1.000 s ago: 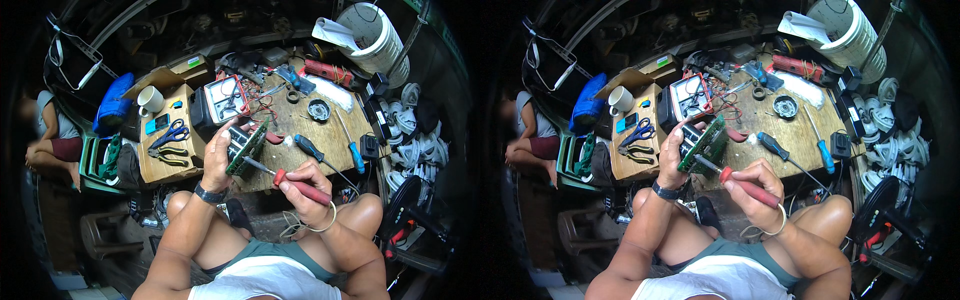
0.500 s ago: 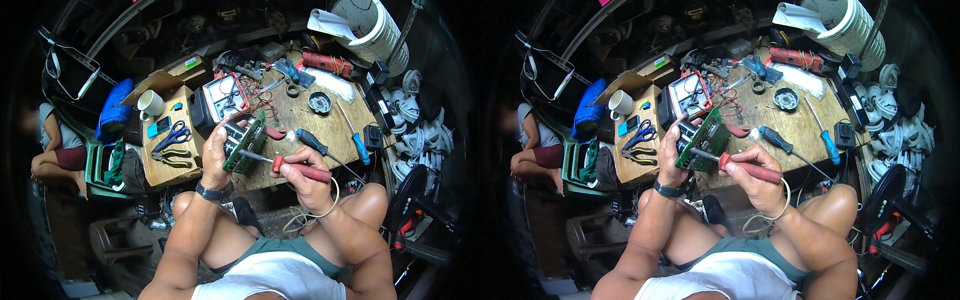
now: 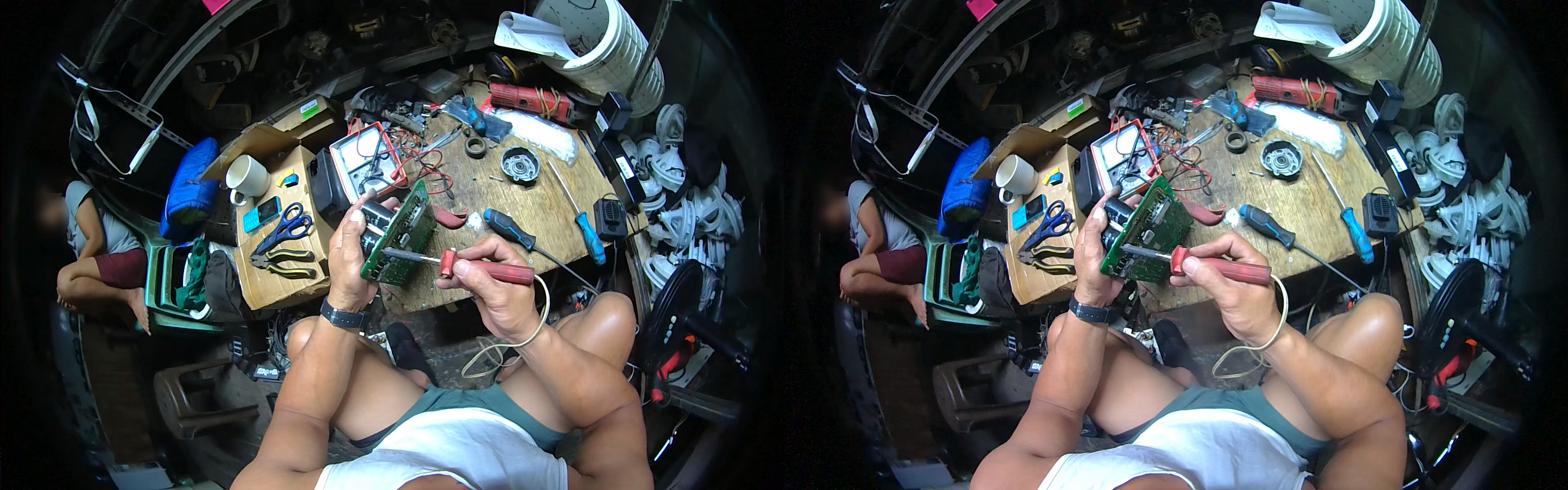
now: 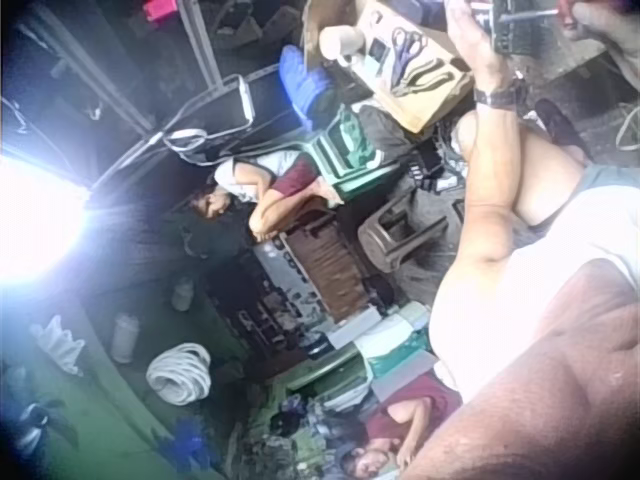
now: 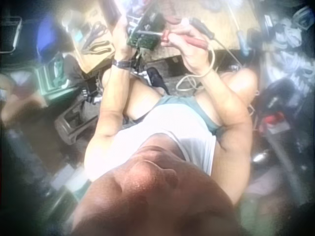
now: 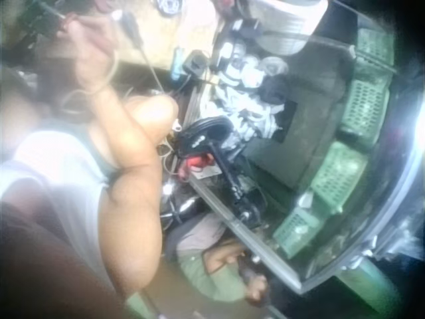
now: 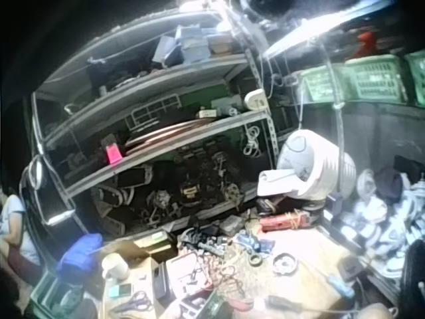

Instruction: The person tests a circuit board using a multimeter and then solders components on the board using a soldering iron while holding it with their left hand.

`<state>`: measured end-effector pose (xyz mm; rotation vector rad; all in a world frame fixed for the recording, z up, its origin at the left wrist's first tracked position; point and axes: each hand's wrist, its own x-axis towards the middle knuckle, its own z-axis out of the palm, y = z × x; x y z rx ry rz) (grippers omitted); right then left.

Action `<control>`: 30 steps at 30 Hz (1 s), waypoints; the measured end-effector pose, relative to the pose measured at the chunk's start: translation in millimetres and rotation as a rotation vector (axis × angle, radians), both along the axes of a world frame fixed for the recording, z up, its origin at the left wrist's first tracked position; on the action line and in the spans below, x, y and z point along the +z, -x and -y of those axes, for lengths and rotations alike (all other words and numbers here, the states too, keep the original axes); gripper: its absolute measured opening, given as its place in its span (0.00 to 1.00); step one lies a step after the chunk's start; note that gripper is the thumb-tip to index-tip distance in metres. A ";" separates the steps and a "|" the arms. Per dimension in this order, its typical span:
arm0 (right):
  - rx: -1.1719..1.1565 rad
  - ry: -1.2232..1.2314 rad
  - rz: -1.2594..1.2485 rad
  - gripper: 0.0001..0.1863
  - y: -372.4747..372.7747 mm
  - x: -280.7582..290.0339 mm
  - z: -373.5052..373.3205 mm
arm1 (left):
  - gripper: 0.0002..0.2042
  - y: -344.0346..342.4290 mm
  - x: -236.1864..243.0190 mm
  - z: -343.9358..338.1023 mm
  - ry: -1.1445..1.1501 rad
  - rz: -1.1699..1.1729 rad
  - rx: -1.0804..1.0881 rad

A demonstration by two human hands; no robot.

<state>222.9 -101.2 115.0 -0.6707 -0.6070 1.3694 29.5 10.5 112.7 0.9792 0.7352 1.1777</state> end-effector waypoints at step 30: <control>0.060 0.000 0.122 0.11 5.6 -6.7 -27.2 | 0.23 18.7 -5.4 -19.8 0.088 0.097 -0.033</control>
